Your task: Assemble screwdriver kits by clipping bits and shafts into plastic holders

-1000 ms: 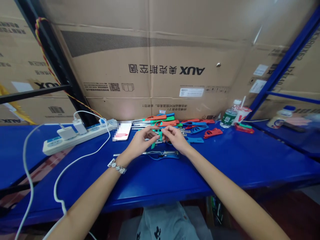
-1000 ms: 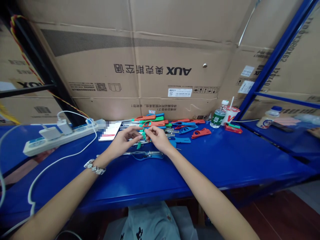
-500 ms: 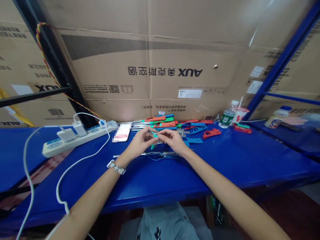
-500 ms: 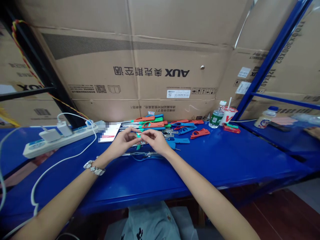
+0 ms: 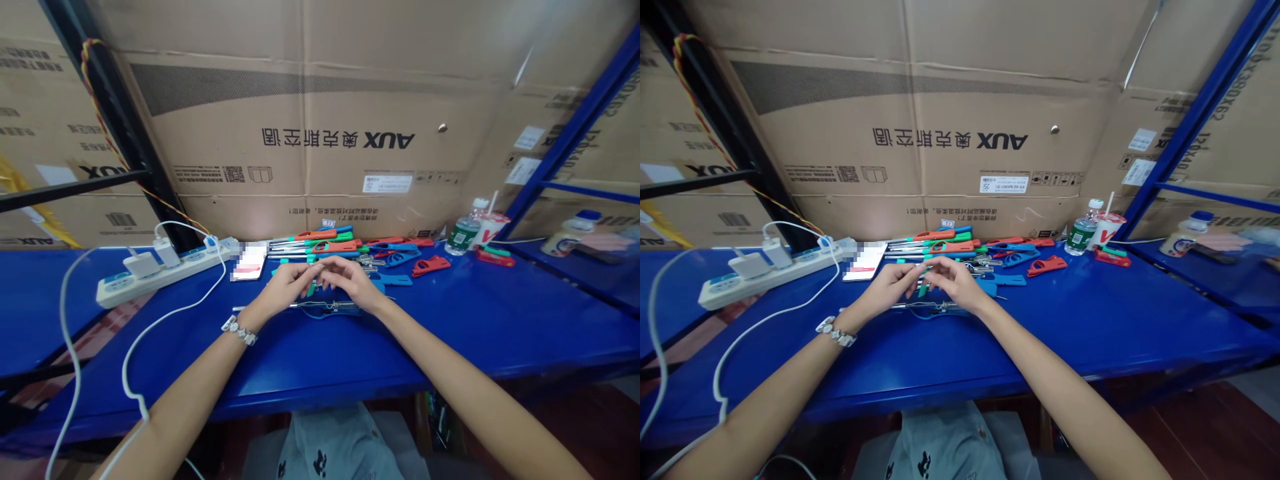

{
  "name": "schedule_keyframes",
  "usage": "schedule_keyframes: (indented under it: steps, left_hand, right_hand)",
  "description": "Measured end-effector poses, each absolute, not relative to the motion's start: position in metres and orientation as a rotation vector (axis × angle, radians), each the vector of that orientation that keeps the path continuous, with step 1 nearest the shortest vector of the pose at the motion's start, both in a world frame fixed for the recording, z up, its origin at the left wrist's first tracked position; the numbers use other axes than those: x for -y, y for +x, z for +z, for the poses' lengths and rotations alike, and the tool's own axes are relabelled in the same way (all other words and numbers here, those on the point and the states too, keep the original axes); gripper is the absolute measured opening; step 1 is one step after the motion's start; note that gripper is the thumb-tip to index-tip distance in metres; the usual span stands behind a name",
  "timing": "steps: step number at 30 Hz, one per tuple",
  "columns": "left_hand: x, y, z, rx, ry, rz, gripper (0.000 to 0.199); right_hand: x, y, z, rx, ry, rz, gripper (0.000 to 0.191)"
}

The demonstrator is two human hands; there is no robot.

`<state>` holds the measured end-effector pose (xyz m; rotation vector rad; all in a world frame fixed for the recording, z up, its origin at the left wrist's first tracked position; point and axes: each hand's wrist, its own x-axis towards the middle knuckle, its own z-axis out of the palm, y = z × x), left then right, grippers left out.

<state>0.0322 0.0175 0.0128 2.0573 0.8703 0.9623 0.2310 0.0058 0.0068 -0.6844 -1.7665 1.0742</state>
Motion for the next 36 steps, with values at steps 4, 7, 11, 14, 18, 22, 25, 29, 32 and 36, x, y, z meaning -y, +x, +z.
schedule_keyframes:
  steps: [4,7,11,14,18,22,25,29,32,36]
  left_hand:
    - [-0.017,0.036,0.010,-0.873,1.923,0.964,0.069]
    - [-0.015,0.038,0.009,-0.912,1.893,0.947,0.072]
    - [-0.012,0.038,0.012,-0.984,1.967,0.936,0.073]
    - [-0.012,0.032,0.019,-0.947,2.135,1.103,0.052]
    - [-0.018,0.019,0.027,-0.733,2.357,1.189,0.028]
    - [-0.021,0.009,0.028,-0.693,2.422,1.103,0.019]
    - [-0.018,0.006,0.029,-0.729,2.438,1.028,0.018]
    - [-0.014,0.004,0.028,-0.769,2.404,0.898,0.016]
    - [-0.015,0.003,0.025,-0.788,2.374,0.808,0.015]
    - [-0.017,0.003,0.021,-0.800,2.359,0.694,0.014]
  right_hand:
    - [-0.003,0.228,0.006,1.774,-0.759,0.966,0.028]
    - [0.000,0.226,0.007,1.789,-0.789,0.928,0.034]
    - [0.002,0.224,0.008,1.764,-0.806,0.951,0.041]
    - [0.001,0.222,0.007,1.691,-0.835,0.997,0.047]
    - [-0.001,0.221,0.006,1.623,-0.899,1.019,0.049]
    - [0.001,0.220,0.004,1.646,-0.952,1.005,0.049]
    - [0.003,0.222,0.001,1.725,-0.980,0.969,0.048]
    - [0.011,0.233,0.000,1.964,-1.063,0.621,0.037]
    - [0.020,0.246,0.000,2.199,-1.127,0.217,0.025]
    - [0.028,0.256,-0.004,2.377,-1.248,0.016,0.015]
